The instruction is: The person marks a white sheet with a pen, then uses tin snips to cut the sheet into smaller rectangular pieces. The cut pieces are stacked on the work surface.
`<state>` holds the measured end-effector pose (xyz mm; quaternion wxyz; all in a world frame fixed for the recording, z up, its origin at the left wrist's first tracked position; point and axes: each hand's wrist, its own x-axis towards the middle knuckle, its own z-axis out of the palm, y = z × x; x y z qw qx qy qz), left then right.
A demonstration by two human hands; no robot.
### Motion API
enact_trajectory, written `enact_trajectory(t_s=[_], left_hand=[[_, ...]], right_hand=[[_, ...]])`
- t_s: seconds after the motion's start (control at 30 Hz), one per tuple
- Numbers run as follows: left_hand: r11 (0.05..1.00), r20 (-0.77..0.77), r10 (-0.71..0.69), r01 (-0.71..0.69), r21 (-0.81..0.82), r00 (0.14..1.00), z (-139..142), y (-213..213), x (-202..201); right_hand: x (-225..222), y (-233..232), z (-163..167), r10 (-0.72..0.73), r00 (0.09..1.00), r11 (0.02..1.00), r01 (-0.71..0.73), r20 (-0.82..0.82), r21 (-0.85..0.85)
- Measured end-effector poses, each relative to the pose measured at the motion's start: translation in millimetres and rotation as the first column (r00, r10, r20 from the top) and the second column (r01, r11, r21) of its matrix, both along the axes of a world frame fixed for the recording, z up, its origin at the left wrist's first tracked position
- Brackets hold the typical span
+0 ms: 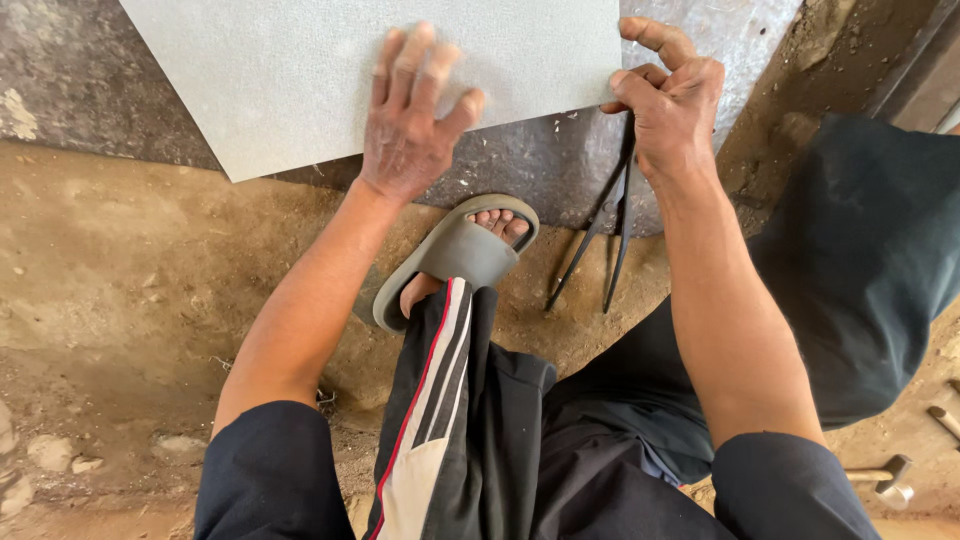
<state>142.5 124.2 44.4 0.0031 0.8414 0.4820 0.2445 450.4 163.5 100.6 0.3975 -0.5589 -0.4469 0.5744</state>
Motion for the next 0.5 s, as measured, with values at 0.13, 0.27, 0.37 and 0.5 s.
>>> enact_trajectory(t_s=[0.13,0.27,0.37,0.5], left_hand=[[0.999,0.018,-0.042,0.042,-0.021,0.999,0,-6,5],[0.999,-0.019,-0.048,0.048,-0.012,0.999,5,-7,4],[0.998,0.019,-0.061,0.061,-0.014,0.998,2,-6,5],[0.998,0.028,-0.059,0.060,-0.025,0.998,0,-3,10]], right_hand=[[5,3,-18,0.025,0.986,0.998,-0.014,0.162,-0.068],[17,-46,0,-0.051,0.740,0.997,0.000,0.670,0.076],[11,-126,22,-0.125,0.691,0.989,0.147,0.712,0.031],[1,-187,14,0.077,0.463,0.996,0.004,0.883,-0.089]])
